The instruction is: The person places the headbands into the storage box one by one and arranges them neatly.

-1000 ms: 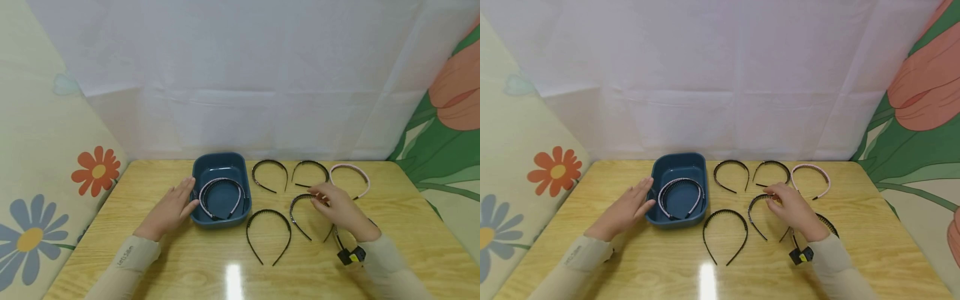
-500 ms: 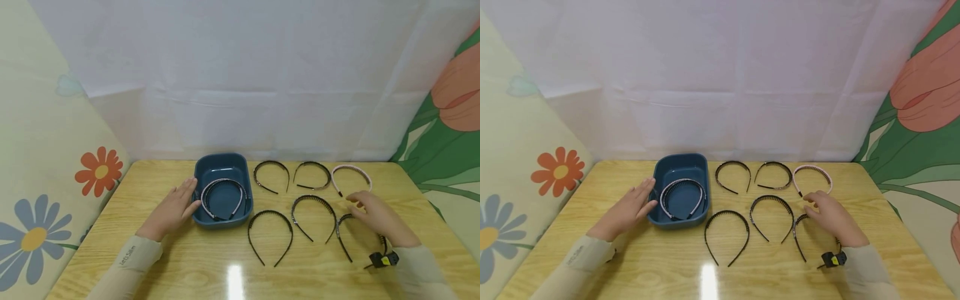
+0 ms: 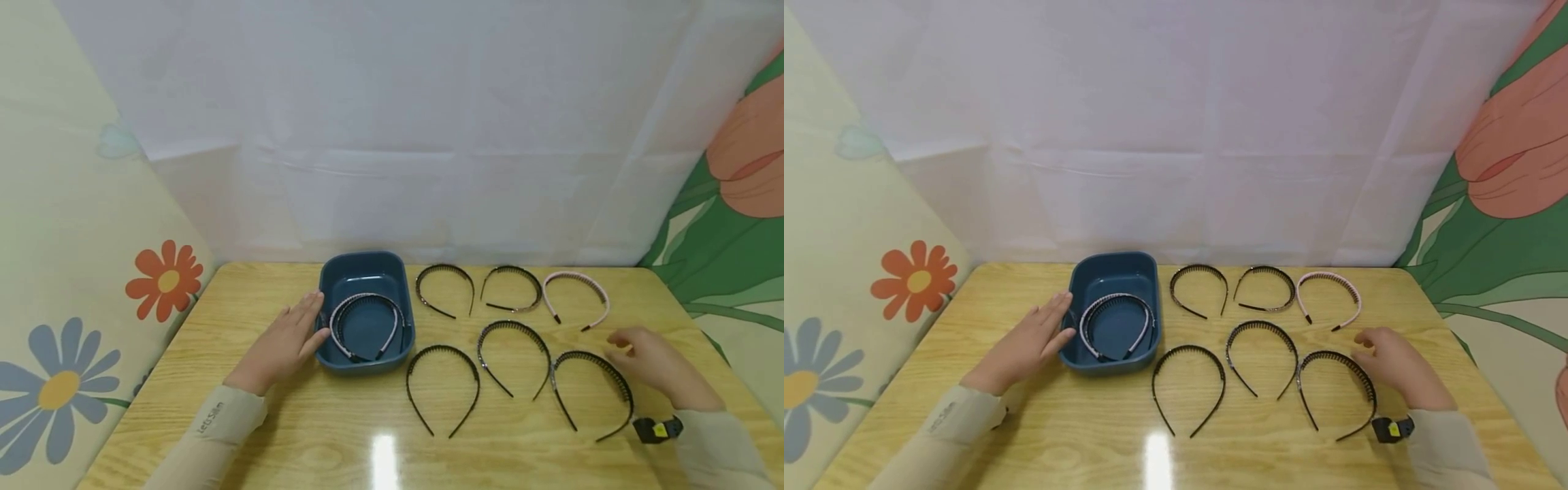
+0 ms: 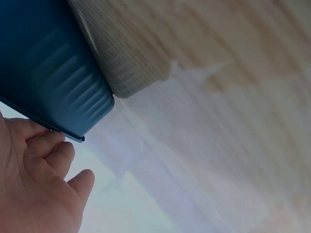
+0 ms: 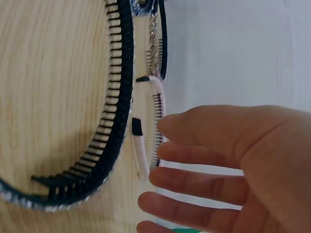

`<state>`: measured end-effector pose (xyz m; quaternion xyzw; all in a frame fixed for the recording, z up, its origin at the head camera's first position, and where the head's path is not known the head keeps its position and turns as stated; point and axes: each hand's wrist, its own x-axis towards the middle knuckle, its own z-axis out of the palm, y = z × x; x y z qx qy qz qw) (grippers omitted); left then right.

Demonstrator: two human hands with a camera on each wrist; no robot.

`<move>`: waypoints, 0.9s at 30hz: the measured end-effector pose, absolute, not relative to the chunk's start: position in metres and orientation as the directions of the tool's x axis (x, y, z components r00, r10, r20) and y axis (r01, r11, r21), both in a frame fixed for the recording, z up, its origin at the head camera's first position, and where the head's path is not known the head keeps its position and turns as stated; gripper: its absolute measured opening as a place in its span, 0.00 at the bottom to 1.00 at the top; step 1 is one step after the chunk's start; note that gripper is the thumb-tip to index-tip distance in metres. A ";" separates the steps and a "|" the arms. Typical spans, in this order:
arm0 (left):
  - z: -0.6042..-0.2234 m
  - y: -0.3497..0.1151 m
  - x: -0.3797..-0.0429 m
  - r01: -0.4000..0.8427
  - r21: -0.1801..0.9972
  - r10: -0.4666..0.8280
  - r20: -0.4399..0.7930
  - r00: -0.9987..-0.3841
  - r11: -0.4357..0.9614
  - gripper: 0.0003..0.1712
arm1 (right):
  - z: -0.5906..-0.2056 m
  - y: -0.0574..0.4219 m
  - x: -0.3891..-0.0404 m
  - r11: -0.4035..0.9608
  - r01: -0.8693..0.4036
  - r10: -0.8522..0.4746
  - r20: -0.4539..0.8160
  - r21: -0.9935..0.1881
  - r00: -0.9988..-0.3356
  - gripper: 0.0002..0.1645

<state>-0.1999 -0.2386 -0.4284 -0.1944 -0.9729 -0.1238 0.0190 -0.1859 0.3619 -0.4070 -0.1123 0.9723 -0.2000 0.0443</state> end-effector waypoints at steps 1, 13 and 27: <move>-0.428 -0.239 -0.200 0.382 0.233 0.373 0.085 -0.924 0.894 0.43 | -0.408 0.364 -0.186 0.894 -0.202 -0.238 -0.043 -0.399 -0.970 0.18; -0.427 -0.238 -0.199 0.380 0.237 0.371 0.082 -0.925 0.894 0.43 | -0.417 0.379 -0.185 0.903 -0.177 -0.234 -0.104 -0.391 -0.967 0.15; -0.425 -0.238 -0.198 0.370 0.242 0.365 0.066 -0.929 0.897 0.44 | -0.418 0.378 -0.179 0.876 -0.062 -0.184 -0.214 -0.478 -0.959 0.08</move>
